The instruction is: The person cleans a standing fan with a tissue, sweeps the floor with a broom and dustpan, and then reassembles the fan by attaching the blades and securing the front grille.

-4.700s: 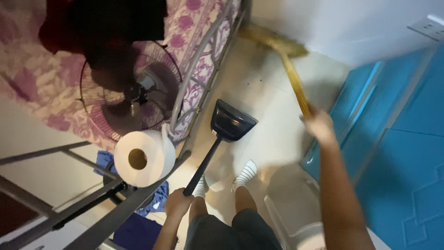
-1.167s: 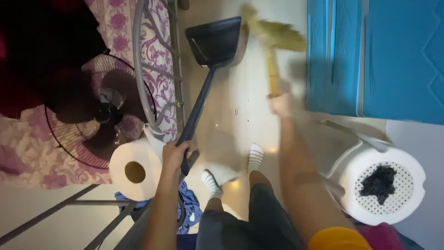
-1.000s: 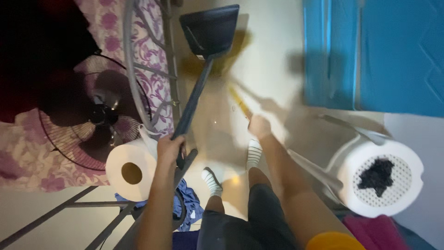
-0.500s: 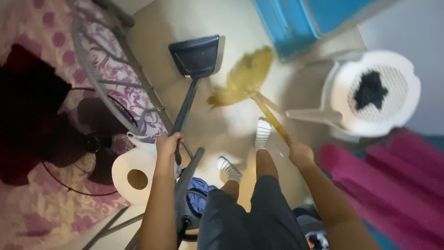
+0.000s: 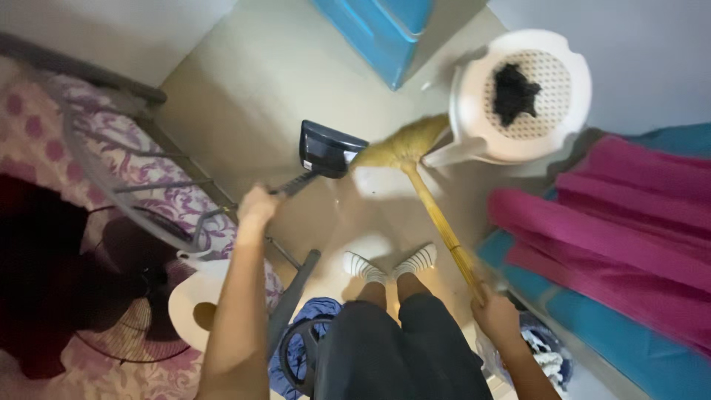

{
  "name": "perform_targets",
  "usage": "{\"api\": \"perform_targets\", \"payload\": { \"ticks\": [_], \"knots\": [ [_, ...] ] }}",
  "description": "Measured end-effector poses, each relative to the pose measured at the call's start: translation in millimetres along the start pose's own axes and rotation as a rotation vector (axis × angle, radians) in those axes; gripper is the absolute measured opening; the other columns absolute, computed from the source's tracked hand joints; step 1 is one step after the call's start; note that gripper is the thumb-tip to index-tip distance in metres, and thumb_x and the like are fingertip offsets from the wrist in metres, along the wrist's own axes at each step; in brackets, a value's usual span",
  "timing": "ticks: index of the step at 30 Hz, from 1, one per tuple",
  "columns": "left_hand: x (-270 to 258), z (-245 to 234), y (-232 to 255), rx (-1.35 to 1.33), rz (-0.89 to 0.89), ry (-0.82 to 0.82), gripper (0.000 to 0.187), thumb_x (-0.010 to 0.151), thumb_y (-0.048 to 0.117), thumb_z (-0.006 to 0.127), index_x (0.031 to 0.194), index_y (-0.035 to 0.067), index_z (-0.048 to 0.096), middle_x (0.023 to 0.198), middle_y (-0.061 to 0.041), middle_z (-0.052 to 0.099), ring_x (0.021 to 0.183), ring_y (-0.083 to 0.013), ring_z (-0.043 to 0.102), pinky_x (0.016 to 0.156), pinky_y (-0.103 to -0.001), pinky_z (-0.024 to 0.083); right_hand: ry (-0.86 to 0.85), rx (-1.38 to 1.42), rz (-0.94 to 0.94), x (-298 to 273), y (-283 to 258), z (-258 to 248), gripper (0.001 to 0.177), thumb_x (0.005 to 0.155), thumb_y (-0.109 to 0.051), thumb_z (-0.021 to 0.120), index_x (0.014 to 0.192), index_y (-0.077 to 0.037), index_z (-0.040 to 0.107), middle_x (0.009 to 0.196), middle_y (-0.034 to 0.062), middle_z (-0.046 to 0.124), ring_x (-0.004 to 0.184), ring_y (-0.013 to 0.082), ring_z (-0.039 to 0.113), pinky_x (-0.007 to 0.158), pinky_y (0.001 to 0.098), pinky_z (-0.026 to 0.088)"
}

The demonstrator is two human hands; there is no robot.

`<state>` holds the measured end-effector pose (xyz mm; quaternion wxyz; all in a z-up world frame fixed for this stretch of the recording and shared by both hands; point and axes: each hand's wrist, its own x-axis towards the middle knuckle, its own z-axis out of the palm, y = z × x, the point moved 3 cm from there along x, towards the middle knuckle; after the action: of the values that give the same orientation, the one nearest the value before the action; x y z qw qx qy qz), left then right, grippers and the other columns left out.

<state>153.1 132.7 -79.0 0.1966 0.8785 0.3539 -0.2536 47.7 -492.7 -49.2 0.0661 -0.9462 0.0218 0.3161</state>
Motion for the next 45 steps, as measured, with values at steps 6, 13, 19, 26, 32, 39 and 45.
{"api": "perform_targets", "payload": {
  "ticks": [6,13,19,26,32,39,45],
  "knots": [
    [-61.9,-56.4,121.2,0.515,0.198,0.446,0.056,0.08,0.05,0.076,0.115,0.007,0.07,0.119,-0.016,0.067,0.117,-0.0357,0.058,0.105,-0.053,0.041,-0.091,0.291,0.094,26.3,-13.3,-39.3,0.06,0.086,-0.028,0.071,0.144,-0.024,0.055,0.102,0.0269,0.072,0.094,0.0433,0.07,0.086,0.0515,0.056],
    [9.8,134.0,287.4,-0.552,0.629,0.081,0.029,0.092,0.019,0.077,0.114,0.001,0.069,0.114,-0.013,0.064,0.107,-0.0295,0.059,0.094,-0.043,0.046,0.006,0.508,0.014,85.1,-18.7,-11.9,0.062,0.088,-0.027,0.065,0.148,-0.028,0.048,0.096,0.0243,0.072,0.084,0.0428,0.071,0.077,0.0512,0.057],
    [85.0,305.6,437.3,-1.263,0.192,-0.273,0.062,0.094,0.031,0.082,0.134,-0.003,0.049,0.128,-0.011,0.054,0.117,-0.0211,0.05,0.099,-0.037,0.038,-0.046,0.572,0.107,126.8,-33.0,34.4,0.072,0.088,-0.025,0.06,0.156,-0.034,0.036,0.086,0.024,0.071,0.08,0.0436,0.071,0.074,0.053,0.057],
    [143.3,313.6,480.8,-1.224,0.178,-0.386,0.118,0.073,0.025,0.094,0.155,0.003,0.012,0.146,-0.02,0.048,0.137,-0.0318,0.051,0.117,-0.041,0.04,0.025,0.573,0.179,165.1,-52.8,51.6,0.07,0.089,-0.022,0.061,0.154,-0.032,0.037,0.087,0.0217,0.072,0.08,0.04,0.072,0.074,0.0498,0.057],
    [141.0,330.8,509.6,-1.559,0.222,-0.863,0.092,0.078,0.025,0.083,0.155,0.005,0.038,0.148,-0.013,0.053,0.134,-0.0288,0.052,0.11,-0.047,0.044,0.103,0.476,0.176,261.3,-21.5,25.6,0.067,0.089,-0.019,0.06,0.152,-0.031,0.04,0.084,0.0196,0.071,0.077,0.0378,0.072,0.071,0.0487,0.057],
    [99.8,351.5,561.5,-1.714,0.165,-0.758,0.088,0.073,0.011,0.08,0.151,0.013,0.038,0.137,-0.017,0.057,0.127,-0.0353,0.056,0.105,-0.055,0.051,0.132,0.309,0.147,286.6,8.1,18.4,0.065,0.09,-0.015,0.059,0.15,-0.03,0.043,0.081,0.0171,0.07,0.074,0.0353,0.071,0.067,0.0475,0.057],
    [65.2,313.1,582.1,-1.846,0.131,-0.73,0.077,0.082,0.003,0.072,0.151,0.012,0.04,0.141,-0.012,0.056,0.13,-0.0298,0.055,0.11,-0.047,0.046,0.165,0.204,0.091,298.2,14.0,30.1,0.062,0.09,-0.012,0.058,0.149,-0.029,0.046,0.078,0.0151,0.069,0.071,0.0332,0.07,0.064,0.0465,0.057]
  ]
}}
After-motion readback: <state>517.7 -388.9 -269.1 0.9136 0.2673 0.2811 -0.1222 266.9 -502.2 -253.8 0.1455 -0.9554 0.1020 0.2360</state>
